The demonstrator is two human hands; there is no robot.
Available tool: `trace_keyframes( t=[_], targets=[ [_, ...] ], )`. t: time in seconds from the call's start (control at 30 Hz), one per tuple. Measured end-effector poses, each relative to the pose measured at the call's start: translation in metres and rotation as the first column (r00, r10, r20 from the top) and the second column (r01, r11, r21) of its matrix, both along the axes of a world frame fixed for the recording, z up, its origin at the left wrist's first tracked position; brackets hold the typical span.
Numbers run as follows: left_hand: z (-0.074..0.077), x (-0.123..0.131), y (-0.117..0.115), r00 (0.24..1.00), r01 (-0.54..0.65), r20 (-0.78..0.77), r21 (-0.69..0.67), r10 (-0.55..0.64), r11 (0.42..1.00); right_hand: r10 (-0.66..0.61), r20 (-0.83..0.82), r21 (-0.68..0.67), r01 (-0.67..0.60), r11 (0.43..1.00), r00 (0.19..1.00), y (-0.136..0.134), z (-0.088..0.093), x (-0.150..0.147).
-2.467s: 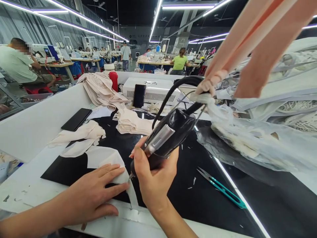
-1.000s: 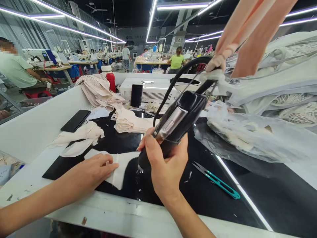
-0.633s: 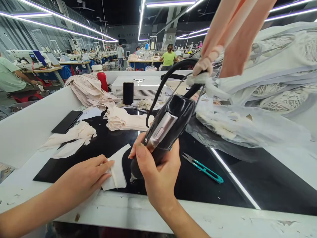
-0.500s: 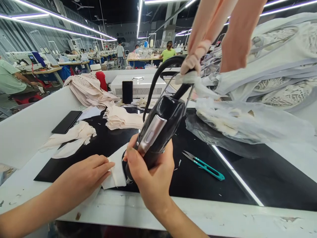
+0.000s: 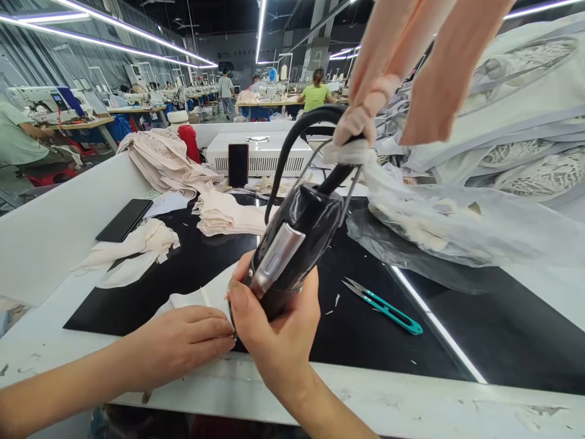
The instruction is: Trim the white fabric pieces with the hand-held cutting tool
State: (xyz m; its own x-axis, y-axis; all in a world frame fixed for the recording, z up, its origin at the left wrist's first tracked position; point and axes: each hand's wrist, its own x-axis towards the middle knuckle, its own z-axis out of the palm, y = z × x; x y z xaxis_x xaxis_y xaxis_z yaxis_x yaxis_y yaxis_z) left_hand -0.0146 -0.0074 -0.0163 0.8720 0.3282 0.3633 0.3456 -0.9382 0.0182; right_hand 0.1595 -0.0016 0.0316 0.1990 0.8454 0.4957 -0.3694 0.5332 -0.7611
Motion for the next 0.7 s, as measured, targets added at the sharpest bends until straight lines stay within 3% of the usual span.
trace_keyframes(
  t=[0.33,0.7],
  targets=[
    [-0.001,-0.018,0.008,1.0,-0.02,0.003,-0.076,0.021,0.997,0.0,0.009,-0.008,0.0,1.0,1.0,0.002,-0.001,-0.002],
    [0.001,-0.034,0.031,0.996,-0.088,-0.021,-0.179,0.086,0.98,-0.047,0.041,-0.043,0.049,0.998,0.998,0.025,-0.002,-0.011]
  ],
)
